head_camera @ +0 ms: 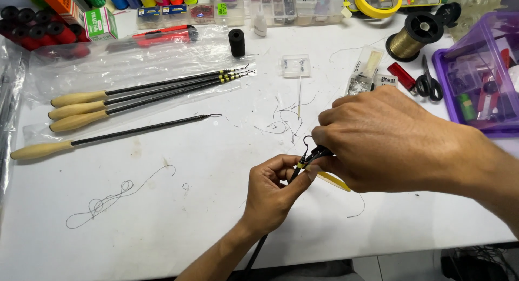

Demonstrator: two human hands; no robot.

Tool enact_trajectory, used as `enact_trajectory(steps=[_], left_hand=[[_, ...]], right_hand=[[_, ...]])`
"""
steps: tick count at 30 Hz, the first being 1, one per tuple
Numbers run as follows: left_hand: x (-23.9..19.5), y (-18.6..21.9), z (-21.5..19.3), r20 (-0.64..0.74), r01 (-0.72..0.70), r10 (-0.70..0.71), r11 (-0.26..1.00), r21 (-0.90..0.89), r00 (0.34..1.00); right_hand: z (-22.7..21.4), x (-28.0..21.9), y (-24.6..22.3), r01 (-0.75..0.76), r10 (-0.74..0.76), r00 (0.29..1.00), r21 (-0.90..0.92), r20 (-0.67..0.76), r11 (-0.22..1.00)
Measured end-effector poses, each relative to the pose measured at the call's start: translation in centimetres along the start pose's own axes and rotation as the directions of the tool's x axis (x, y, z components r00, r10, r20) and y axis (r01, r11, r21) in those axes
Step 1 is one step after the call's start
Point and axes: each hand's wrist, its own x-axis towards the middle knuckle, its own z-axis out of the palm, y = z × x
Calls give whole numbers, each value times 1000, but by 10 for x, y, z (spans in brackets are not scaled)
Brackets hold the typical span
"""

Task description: The person wraps yellow tape around the tips of two fishing rods, using pliers to cut the tape and trim excess. The person handles the rods one at a time, secures the tape, and places the finished rod aside before starting the second.

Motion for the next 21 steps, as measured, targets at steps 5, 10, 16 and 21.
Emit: enact_trajectory(steps=[5,10,16,21], left_hand=[[1,0,0,-2,0,0,1000,31,1000],[1,2,0,-16,0,1,1000,13,1000],[2,2,-4,-1,-33,33,998,62,999],[2,4,-6,7,-43,42,996,80,999]], right_hand=[[-8,5,-8,29,-29,998,-5,59,1000],[-6,-7,6,21,-21,995,-6,102,1000],[87,-17,38,-211,229,971,203,-70,956],[206,4,7,-105,277,951,697,-138,709]])
